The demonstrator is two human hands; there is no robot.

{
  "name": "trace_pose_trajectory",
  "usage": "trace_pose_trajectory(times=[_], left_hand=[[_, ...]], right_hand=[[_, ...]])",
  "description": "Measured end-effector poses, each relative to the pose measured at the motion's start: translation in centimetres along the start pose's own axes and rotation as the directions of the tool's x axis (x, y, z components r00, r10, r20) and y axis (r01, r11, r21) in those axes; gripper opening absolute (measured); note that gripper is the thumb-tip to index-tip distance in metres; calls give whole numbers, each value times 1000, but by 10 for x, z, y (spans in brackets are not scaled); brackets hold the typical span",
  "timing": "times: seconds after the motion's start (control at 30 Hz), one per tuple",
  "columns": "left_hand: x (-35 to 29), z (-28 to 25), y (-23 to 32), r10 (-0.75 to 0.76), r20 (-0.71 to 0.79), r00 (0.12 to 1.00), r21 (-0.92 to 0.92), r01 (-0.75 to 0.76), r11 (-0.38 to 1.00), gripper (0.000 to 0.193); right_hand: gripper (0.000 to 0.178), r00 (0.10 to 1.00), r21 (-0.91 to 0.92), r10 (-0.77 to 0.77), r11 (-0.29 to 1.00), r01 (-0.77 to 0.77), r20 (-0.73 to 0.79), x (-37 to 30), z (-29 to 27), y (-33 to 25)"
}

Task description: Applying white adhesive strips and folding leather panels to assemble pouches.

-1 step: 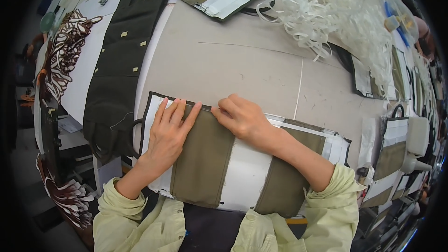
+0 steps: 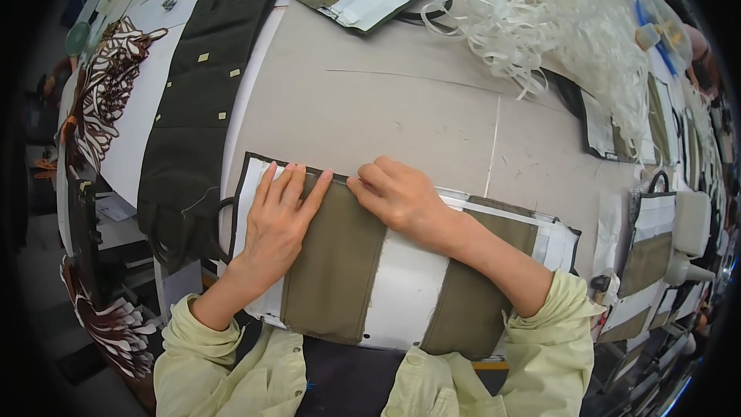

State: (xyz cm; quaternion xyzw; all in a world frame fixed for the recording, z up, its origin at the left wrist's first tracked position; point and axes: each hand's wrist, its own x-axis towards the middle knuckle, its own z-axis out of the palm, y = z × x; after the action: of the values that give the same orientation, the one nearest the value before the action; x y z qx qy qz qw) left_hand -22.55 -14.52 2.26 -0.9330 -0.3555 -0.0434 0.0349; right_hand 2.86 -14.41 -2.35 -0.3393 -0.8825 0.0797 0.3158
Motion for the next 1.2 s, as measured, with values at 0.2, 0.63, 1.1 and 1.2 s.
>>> trace_pose_trajectory(times=[0.2, 0.63, 1.1, 1.2], left_hand=[[10, 1, 15, -2, 29, 1000, 7, 2, 1000, 61], [17, 9, 33, -16, -20, 1000, -31, 15, 999, 63], [28, 10, 58, 42, -5, 999, 45, -42, 998, 59], [28, 9, 60, 39, -25, 999, 46, -38, 998, 58]], right_hand=[[50, 996, 54, 85, 995, -87, 28, -8, -8, -1], [30, 962, 119, 259, 961, -248, -89, -23, -15, -9], [22, 901, 327, 431, 859, -394, -45, -33, -28, -6], [22, 920, 293, 390, 883, -366, -27, -36, -31, -4]])
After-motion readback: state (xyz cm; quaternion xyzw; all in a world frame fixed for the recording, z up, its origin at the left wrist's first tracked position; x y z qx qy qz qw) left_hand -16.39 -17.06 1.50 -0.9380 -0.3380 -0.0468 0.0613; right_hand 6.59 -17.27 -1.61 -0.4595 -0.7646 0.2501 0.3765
